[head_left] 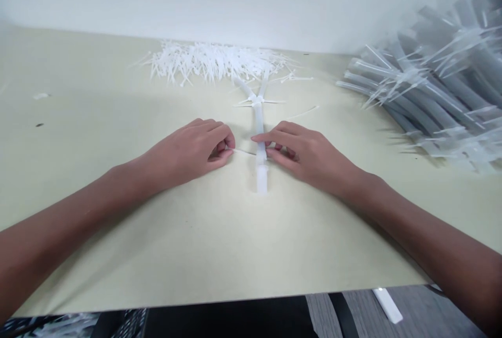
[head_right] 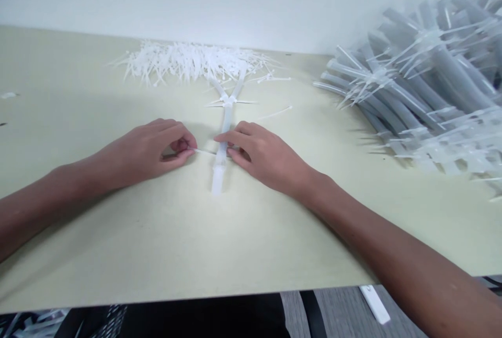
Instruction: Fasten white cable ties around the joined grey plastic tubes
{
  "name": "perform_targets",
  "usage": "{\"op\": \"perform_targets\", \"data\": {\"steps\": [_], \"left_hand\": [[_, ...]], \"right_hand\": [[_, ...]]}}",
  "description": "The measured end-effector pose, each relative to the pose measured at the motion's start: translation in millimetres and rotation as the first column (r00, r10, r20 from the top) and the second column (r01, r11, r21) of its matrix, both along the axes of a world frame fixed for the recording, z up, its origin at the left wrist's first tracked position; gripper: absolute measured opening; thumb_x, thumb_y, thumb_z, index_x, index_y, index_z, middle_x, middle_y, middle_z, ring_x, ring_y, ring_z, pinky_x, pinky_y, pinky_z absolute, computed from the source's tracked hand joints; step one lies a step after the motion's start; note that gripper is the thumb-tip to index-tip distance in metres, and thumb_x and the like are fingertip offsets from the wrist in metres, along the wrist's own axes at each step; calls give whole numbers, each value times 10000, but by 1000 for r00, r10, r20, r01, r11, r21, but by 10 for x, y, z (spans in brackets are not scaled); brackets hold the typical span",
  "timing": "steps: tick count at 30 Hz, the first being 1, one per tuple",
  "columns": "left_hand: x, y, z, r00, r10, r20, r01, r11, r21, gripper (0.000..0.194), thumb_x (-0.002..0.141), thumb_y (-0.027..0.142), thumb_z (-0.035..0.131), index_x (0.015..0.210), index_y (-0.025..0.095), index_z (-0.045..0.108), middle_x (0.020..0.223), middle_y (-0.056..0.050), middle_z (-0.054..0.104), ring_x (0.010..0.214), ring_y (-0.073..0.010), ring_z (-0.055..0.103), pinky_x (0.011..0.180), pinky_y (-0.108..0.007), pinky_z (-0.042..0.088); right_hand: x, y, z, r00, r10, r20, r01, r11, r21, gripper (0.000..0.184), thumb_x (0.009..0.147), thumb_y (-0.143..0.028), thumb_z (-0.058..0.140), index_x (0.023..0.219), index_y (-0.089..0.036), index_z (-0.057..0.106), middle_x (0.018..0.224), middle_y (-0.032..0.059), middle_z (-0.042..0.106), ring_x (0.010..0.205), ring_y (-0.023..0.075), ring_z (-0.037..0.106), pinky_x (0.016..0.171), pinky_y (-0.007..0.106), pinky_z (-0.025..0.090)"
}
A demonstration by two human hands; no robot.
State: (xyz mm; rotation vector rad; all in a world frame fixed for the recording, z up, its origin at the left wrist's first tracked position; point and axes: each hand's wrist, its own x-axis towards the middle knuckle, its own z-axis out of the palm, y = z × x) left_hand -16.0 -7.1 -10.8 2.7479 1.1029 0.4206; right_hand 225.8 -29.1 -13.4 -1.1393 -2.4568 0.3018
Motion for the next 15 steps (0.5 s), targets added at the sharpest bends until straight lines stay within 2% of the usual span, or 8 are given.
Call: {"op": "perform_targets", "data": {"steps": [5,10,12,15], "left_hand": [[42,-33,-10,999,-34,23,34,999,11,96,854,263,463,865,205,538,741,8,566,708,-142,519,734,-299,416],[59,-55,-17,1000,-15,16,15,1000,-3,104,860,270,460,861,201,538,724,20,549,705,-133,500,747,-292,396],[60,-62,-14,1000,-6,13,6,1000,-15,106,867,270,457,860,198,534,735,22,548,717,-129,497,757,-286,387],[58,-66,-12,1000,-9,20,10,1000,-18,123,882,281,450,860,193,532,750,22,553,734,-127,497,765,-281,377]], "right_hand": [[-27,-4,-15,1000,-11,-11,12,1000,11,329,894,-196,466,1189,-243,603,963,42,615,835,154,568,721,282,444],[49,-2,111,999,-8,46,10,999,-40,358,883,-293,508,1235,-240,543,959,41,605,788,143,568,689,273,439],[110,11,185,995,-42,94,47,997,-53,329,856,-380,541,1140,-217,572,911,35,608,770,149,559,659,273,427],[191,38,254,973,-33,230,75,981,-177,261,830,-469,544,892,-220,594,826,11,606,694,139,537,587,263,395]]}}
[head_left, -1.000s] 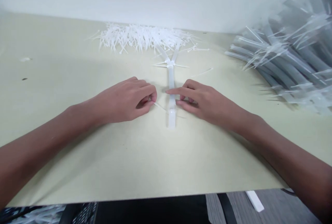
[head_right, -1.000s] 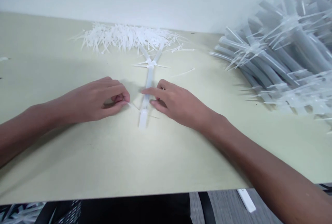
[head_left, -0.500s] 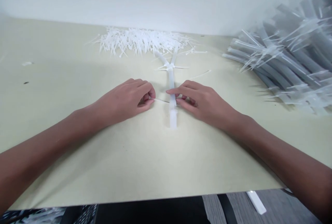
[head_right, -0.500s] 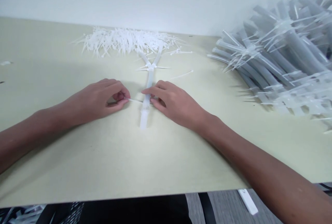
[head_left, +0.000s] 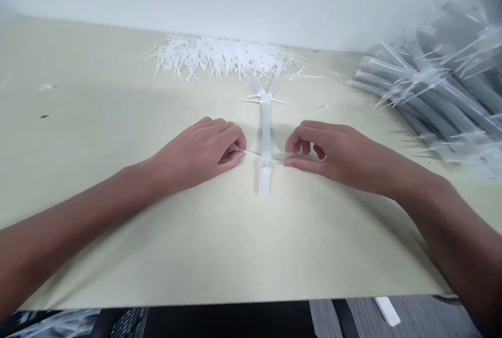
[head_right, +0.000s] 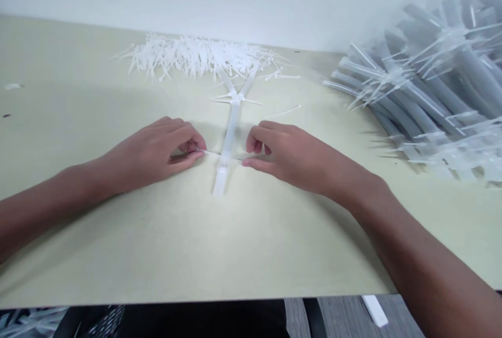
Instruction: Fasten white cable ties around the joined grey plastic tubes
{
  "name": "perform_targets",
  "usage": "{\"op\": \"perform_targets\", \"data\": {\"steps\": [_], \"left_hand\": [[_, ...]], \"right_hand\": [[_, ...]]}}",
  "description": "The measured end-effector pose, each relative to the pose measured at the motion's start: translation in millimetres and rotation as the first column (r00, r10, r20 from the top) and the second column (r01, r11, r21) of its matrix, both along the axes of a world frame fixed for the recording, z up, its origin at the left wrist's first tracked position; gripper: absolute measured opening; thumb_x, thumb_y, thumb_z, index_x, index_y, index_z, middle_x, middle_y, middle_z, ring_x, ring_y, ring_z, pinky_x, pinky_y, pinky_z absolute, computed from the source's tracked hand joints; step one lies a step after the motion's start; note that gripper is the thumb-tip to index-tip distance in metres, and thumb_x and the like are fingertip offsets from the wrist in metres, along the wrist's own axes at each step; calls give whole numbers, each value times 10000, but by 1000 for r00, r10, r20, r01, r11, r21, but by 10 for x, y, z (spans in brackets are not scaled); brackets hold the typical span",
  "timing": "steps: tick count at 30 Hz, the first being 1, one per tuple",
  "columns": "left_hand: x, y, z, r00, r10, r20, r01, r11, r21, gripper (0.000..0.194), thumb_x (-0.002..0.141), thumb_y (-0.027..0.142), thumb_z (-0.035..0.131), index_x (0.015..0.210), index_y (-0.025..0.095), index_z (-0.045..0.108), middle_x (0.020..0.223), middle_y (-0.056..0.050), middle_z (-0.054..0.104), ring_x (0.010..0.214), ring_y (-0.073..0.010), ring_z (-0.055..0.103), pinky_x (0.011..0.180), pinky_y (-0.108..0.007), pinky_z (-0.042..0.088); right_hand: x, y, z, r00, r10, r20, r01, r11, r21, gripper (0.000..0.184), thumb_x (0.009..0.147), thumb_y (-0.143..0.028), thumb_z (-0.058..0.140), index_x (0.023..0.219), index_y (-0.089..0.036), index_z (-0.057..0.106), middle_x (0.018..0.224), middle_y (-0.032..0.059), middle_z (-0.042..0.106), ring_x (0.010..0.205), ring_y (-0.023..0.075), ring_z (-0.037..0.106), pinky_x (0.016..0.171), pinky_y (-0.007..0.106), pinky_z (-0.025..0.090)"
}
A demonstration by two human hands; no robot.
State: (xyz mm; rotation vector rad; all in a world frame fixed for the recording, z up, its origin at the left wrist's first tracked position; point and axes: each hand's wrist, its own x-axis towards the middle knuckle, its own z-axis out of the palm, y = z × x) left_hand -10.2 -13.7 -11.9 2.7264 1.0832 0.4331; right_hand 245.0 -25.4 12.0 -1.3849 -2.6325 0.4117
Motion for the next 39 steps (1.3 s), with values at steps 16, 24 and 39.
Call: {"op": "perform_targets", "data": {"steps": [16,24,39], "left_hand": [[9,-20,-14,997,24,74,-22,999,-33,120,898,294,475,895,197,545,829,22,569,771,-107,514,733,-230,393],[38,-57,-27,993,34,116,-33,999,-15,107,898,280,484,900,195,549,840,26,583,771,-99,528,733,-222,398],[105,-116,-27,978,55,199,-40,996,-76,153,925,248,449,983,234,589,935,60,642,818,-63,583,733,-170,406]], "right_hand": [[-14,-19,-3,1000,-1,26,1,1000,-14,100,838,-317,523,791,-234,551,754,-22,583,653,122,503,572,260,357],[-65,-74,55,998,-3,-60,6,999,43,40,822,-251,531,810,-218,550,788,-7,582,683,123,513,611,258,381],[-227,-106,-102,952,-3,-305,41,992,118,51,852,-210,528,851,-179,568,828,13,576,678,102,514,627,239,425]]}}
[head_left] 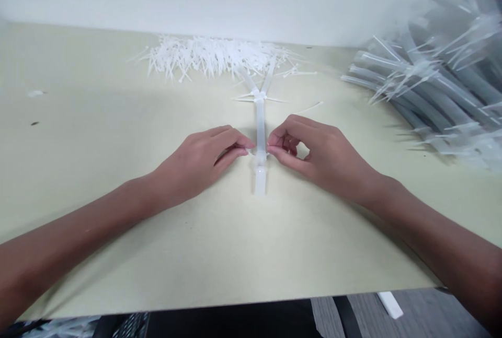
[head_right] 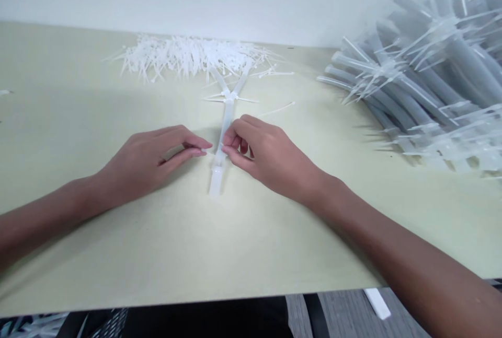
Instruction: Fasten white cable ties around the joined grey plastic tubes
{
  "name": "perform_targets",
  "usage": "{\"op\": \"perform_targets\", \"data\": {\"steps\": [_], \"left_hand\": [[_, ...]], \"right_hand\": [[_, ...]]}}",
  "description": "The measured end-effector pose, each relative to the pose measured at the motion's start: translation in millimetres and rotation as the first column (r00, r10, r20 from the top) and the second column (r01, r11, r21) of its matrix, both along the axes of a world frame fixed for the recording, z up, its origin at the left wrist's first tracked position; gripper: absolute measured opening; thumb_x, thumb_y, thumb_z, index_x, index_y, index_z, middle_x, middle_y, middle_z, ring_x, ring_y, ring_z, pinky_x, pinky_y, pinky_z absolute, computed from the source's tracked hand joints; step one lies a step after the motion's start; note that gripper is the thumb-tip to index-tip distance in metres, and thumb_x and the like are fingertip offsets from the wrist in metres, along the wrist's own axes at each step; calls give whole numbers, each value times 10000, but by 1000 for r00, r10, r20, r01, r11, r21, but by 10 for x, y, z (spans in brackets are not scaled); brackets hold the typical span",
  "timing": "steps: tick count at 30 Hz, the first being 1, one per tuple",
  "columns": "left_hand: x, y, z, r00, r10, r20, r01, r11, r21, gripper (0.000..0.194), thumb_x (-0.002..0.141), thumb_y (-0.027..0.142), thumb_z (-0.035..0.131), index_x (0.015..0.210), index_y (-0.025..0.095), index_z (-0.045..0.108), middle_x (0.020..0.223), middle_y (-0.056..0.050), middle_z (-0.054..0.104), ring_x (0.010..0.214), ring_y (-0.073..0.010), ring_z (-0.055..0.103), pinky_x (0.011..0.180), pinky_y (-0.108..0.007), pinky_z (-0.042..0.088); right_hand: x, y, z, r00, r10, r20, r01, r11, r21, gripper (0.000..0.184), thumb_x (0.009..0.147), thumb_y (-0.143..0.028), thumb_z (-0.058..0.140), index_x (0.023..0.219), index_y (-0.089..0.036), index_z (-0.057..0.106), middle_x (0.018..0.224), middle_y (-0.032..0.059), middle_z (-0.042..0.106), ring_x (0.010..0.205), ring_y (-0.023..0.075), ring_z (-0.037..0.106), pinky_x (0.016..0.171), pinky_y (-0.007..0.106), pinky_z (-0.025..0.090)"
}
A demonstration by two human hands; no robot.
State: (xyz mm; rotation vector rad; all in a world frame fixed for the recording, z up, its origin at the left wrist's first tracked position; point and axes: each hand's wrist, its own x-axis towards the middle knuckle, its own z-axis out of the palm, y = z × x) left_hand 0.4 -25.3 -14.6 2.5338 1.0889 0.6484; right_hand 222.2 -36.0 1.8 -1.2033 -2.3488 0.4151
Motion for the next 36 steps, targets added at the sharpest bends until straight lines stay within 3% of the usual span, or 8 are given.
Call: {"op": "perform_targets", "data": {"steps": [8,16,24,36], "left_hand": [[47,-23,26,997,67,45,-63,993,-95,208,923,283,414,950,238,615,940,8,641,800,-120,579,714,-245,438],[68,-42,29,972,200,124,-172,963,-207,134,877,312,502,933,238,599,864,19,670,725,-109,590,648,-224,465],[61,-40,30,974,203,100,-184,967,-177,154,868,350,523,848,221,604,803,27,662,663,-105,559,604,-223,433],[57,-48,12,977,197,87,-182,971,-152,141,870,337,510,878,229,600,822,17,661,685,-114,575,604,-228,442]], "right_hand": [[-20,5,-37,1000,23,-13,-23,998,53,165,898,-269,484,902,-204,635,840,42,596,690,129,537,633,264,430],[-27,-2,-68,999,26,-38,-25,999,40,217,890,-174,478,968,-214,676,902,51,614,744,135,563,651,270,435],[-63,-14,-89,999,6,-48,-4,999,44,204,874,-161,498,940,-218,683,899,45,607,730,128,556,609,256,429],[-87,-27,-87,995,1,-99,2,999,32,173,882,-198,499,928,-219,665,907,44,616,737,131,568,622,261,458]]}}
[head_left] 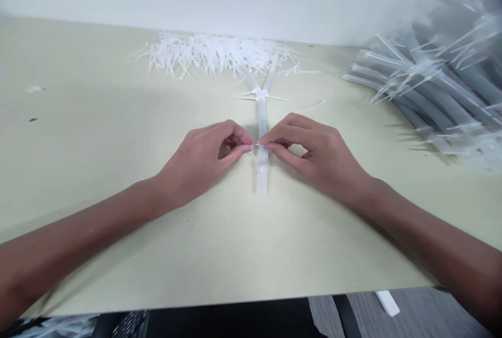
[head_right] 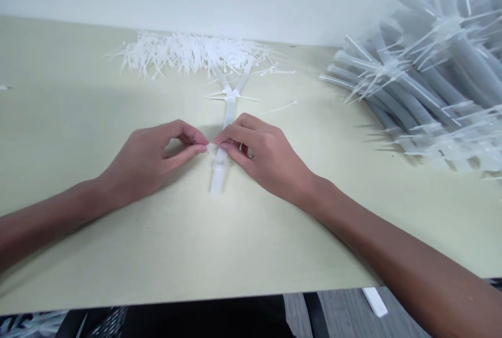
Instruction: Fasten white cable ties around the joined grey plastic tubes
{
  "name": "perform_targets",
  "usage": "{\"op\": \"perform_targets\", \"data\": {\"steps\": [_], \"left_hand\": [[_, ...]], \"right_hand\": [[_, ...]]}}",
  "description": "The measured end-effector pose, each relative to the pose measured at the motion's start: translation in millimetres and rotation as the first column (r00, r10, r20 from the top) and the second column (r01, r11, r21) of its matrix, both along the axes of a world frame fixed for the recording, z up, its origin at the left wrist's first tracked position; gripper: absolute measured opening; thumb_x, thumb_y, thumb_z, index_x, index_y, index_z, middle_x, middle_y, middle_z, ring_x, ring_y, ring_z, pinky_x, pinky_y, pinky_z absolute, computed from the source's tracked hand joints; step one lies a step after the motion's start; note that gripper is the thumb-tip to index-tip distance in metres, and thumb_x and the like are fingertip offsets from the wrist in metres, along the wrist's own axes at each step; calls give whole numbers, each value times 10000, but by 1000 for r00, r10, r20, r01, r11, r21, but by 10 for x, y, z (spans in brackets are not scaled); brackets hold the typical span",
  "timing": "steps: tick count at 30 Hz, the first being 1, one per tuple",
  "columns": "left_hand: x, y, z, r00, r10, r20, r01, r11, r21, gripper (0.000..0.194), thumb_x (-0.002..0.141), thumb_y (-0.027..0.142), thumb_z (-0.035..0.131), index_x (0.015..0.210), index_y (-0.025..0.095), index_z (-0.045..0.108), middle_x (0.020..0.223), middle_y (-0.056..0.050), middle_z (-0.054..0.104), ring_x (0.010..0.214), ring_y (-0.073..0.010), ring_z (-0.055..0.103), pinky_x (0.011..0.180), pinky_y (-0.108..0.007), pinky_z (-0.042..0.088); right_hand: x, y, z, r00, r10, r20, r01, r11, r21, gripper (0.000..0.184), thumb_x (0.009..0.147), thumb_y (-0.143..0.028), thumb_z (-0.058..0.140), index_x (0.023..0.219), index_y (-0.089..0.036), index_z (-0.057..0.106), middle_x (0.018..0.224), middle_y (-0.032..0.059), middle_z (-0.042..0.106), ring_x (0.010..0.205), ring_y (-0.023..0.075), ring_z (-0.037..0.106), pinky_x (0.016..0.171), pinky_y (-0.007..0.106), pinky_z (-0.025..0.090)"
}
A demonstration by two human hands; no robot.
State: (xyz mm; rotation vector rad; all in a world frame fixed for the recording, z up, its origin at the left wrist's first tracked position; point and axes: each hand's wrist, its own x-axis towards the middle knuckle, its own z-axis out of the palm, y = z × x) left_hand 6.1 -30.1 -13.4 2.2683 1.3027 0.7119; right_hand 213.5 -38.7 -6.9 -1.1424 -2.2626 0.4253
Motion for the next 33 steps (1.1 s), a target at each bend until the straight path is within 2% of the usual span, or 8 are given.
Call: {"op": "perform_targets", "data": {"steps": [13,23,33], "left_hand": [[28,-22,31,1000,-8,17,8,1000,-15,102,861,300,507,874,232,583,843,21,674,730,-123,603,615,-232,450],[15,-22,12,1000,-18,15,18,1000,5,75,847,294,539,865,231,577,806,49,662,656,-84,566,555,-204,403],[17,-23,31,1000,-29,11,30,1000,-8,81,850,299,535,872,231,571,811,41,657,664,-93,570,566,-211,418]], "right_hand": [[7,-8,-6,999,48,0,-48,999,-22,158,884,-213,503,928,-206,654,882,39,603,707,118,552,641,258,459],[4,-10,-4,1000,15,15,-14,1000,-18,151,880,-227,510,906,-199,656,842,34,609,685,119,544,611,252,432],[0,-13,5,1000,19,22,-18,999,-27,150,878,-229,515,913,-203,659,841,30,607,670,114,542,610,251,426]]}}
